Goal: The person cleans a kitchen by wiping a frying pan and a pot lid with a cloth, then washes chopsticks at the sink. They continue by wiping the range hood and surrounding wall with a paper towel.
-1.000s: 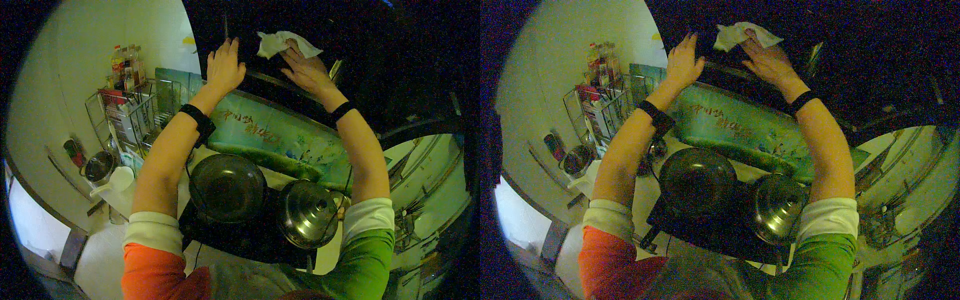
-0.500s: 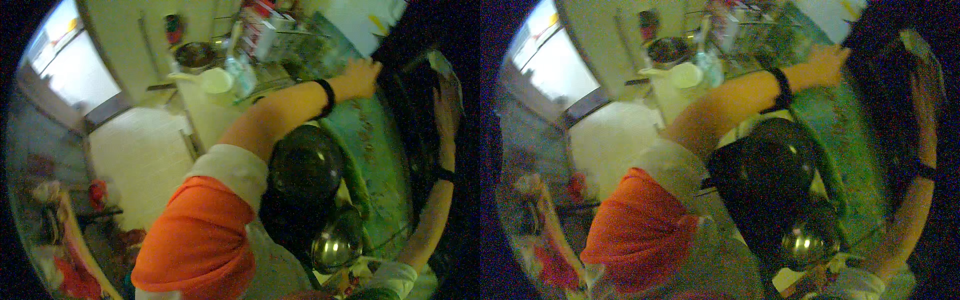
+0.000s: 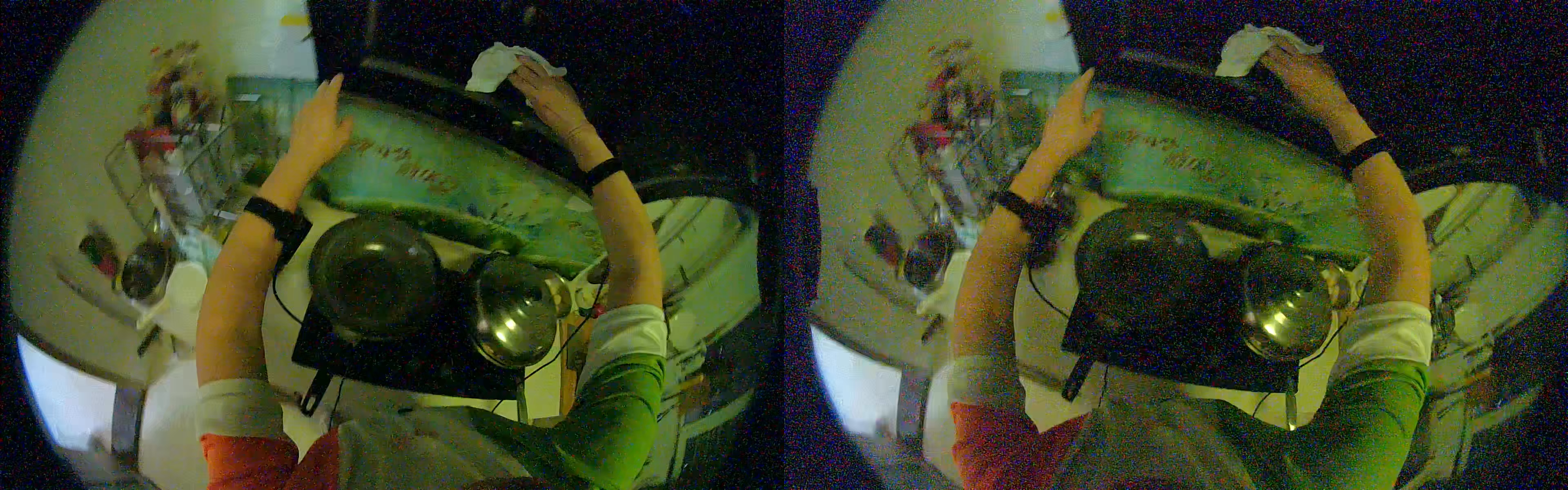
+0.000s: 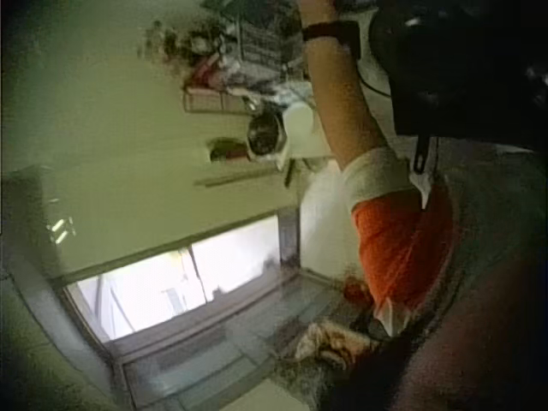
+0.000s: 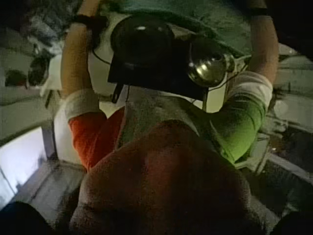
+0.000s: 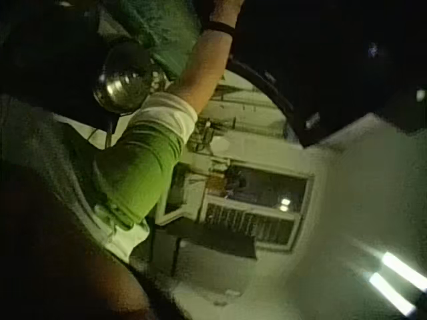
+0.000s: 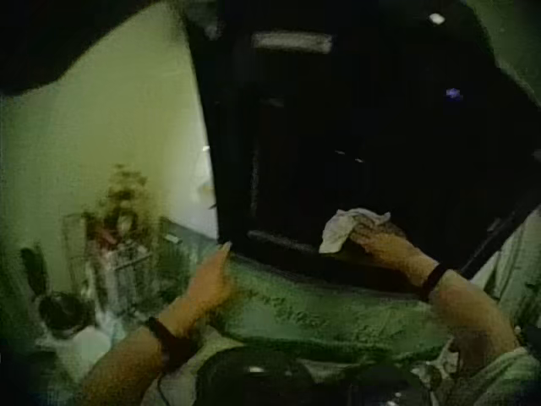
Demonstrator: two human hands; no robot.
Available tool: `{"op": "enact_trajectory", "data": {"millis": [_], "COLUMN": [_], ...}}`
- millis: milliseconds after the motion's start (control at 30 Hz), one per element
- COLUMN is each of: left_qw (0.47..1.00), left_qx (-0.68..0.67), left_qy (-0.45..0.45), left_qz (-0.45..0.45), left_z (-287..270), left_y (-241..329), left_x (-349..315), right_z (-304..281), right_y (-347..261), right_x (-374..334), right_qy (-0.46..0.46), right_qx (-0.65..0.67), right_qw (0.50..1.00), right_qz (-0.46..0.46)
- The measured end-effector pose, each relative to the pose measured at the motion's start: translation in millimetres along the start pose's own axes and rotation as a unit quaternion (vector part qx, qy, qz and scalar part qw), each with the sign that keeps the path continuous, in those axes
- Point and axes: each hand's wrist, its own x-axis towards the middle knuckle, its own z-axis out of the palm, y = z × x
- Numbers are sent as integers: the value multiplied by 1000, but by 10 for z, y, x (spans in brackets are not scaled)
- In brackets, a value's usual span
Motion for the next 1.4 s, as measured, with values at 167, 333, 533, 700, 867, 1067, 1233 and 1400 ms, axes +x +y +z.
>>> {"op": "enact_trajectory", "data": {"millis": [167, 333, 533, 700, 867, 1067, 1233, 1400], "left_qw": [987, 989, 992, 993, 995, 997, 993, 985], "left_qx": [-80, -95, -89, -41, -76, -78, -110, -133], "left_qy": [83, 48, -4, 48, 45, -12, -35, -73], "left_qz": [113, 103, 93, 100, 54, 25, -7, -80], "left_z": [161, 432, 329, 441, 727, 798, 846, 1078], "left_y": [486, 1125, 1269, 1304, 1498, 1417, 1335, 1395], "left_x": [496, 881, 902, 1053, 1226, 1109, 1084, 1036], "right_z": [-369, 290, 87, -256, 444, 317, -153, 97], "right_y": [439, 11, 242, 578, -71, 112, 352, 38], "right_x": [208, 254, -654, -472, -242, -883, -242, 322], "right_qy": [366, 58, -124, 263, 42, -198, 309, 259], "right_qx": [58, 279, 271, 134, 349, 508, 233, 334], "right_qw": [909, 945, 905, 914, 921, 766, 904, 901], "right_qz": [190, 159, 304, 278, 166, 340, 184, 98]}}
